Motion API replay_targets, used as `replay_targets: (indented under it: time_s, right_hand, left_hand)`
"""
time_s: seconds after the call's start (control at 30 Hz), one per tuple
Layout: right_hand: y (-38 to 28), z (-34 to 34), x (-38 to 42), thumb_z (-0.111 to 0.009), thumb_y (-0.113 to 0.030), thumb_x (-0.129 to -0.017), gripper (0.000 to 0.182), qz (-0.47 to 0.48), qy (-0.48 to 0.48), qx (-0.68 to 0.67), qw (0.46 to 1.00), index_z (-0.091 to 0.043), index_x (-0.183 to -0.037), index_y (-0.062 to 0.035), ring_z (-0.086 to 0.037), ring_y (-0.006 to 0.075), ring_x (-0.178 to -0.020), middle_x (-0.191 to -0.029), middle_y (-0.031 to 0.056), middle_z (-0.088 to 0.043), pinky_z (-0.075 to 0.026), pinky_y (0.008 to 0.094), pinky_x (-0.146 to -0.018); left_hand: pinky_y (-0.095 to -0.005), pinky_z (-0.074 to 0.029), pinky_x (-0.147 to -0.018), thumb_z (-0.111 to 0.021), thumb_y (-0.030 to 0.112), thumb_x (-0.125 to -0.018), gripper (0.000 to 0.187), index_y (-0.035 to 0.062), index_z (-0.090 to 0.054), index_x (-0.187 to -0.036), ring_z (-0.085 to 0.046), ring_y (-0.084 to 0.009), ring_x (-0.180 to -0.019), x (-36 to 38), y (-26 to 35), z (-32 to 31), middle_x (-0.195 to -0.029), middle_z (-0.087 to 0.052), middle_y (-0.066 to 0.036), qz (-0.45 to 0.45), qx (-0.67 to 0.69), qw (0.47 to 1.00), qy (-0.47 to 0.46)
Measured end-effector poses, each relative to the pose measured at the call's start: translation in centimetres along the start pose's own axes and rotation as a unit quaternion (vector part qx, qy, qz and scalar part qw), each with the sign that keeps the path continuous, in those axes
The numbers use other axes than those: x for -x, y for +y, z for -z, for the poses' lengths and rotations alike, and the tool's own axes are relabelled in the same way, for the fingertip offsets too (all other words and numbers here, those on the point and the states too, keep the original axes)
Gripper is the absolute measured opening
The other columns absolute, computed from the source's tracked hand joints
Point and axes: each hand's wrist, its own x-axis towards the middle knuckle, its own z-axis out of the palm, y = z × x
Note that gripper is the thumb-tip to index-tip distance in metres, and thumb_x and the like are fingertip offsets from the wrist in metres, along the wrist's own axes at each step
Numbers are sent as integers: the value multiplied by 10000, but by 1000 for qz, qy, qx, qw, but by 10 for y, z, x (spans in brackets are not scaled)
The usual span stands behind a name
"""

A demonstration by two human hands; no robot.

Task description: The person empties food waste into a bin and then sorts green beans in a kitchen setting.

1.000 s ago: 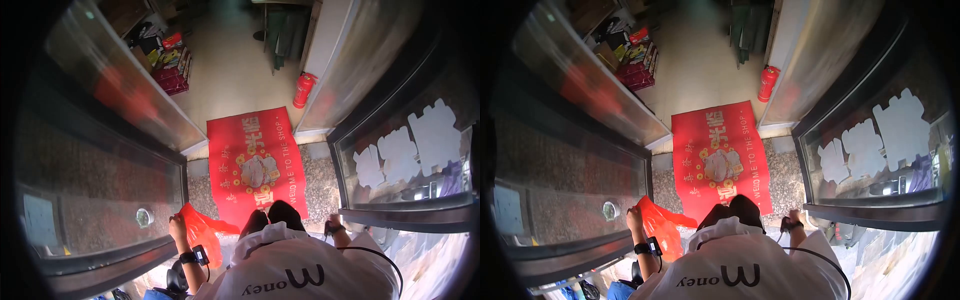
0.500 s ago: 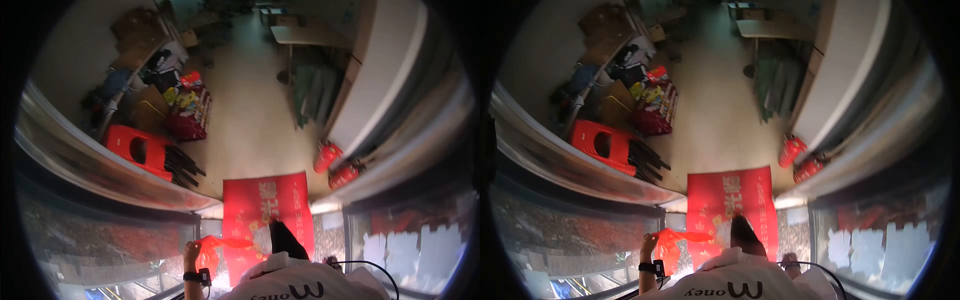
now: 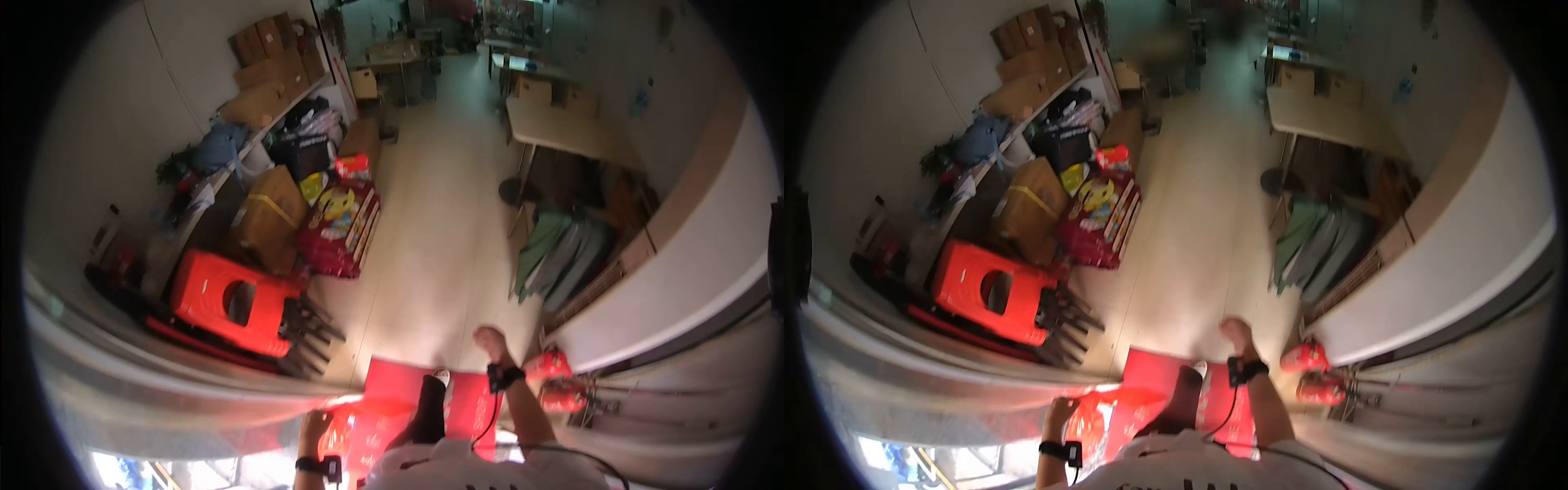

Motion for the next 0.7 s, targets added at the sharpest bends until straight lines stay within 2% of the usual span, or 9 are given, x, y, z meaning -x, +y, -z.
replay_targets:
  time_s: [0.07,0.1,0.17,0.27,0.33,0.47,0.63,0.67,0.7]
  right_hand:
    - [11,28,-47,-500,-239,-836,298,-96,125,38,987,-520,-1037,-19,-575,279,-913,-983,141,-587,-468,383,-789]
    - [16,53,-55,-541,-213,-817,248,-118,148,8,982,-532,-975,-22,-605,246,-818,-908,137,-598,-498,340,-680]
    - [22,117,-70,-485,-210,-835,228,-189,130,64,971,-528,-1000,-59,-579,209,-838,-876,110,-596,-468,341,-684]
    - [3,196,-53,-481,-217,-841,233,-227,174,-28,958,-524,-1011,-64,-563,201,-839,-896,104,-584,-458,329,-679]
    - [-23,224,-53,-478,-222,-844,237,-231,204,-83,948,-521,-1018,-67,-552,196,-839,-909,101,-576,-451,320,-676]
    - [-74,248,-97,-473,-232,-851,244,-224,207,-159,939,-516,-1032,-74,-531,185,-839,-935,93,-561,-438,303,-669]
    - [-145,247,-245,-467,-245,-860,253,-252,76,-225,938,-509,-1050,-82,-504,172,-839,-967,84,-542,-421,282,-661]
    - [-211,186,-278,-468,-237,-868,230,-260,116,-116,951,-519,-1034,-85,-510,188,-903,-1032,95,-543,-440,316,-741]
    - [-218,194,-333,-469,-228,-868,242,-272,60,-99,955,-505,-1059,-83,-504,206,-984,-1077,100,-538,-443,354,-808]
  left_hand:
    - [-422,-467,-714,-571,356,-739,284,92,-663,-789,-593,-319,-775,-42,19,-2,-792,-623,-163,-2,34,999,34]
    - [-424,-469,-702,-568,353,-742,283,88,-659,-778,-592,-323,-767,-72,28,-5,-783,-618,-167,11,25,998,62]
    - [-430,-472,-677,-558,341,-751,278,77,-647,-755,-589,-331,-750,-134,44,-1,-769,-610,-172,24,18,993,112]
    - [-443,-471,-617,-522,288,-781,268,49,-609,-696,-581,-352,-712,-229,95,43,-750,-595,-179,51,-21,987,154]
    - [-441,-472,-609,-507,291,-795,284,37,-601,-711,-576,-356,-700,-294,136,77,-736,-580,-178,44,26,986,158]
    - [-437,-469,-612,-499,281,-804,278,37,-603,-722,-578,-354,-706,-419,205,112,-789,-571,-171,-9,-10,988,157]
    - [-444,-462,-646,-501,280,-801,268,44,-616,-747,-577,-350,-713,-562,282,133,-789,-571,-168,-22,-4,985,172]
    - [-444,-460,-650,-503,279,-798,267,43,-617,-748,-576,-349,-716,-589,296,135,-787,-571,-170,-24,-2,983,180]
    - [-445,-458,-653,-506,278,-795,266,41,-618,-750,-575,-347,-720,-611,311,142,-784,-571,-172,-24,-2,982,186]
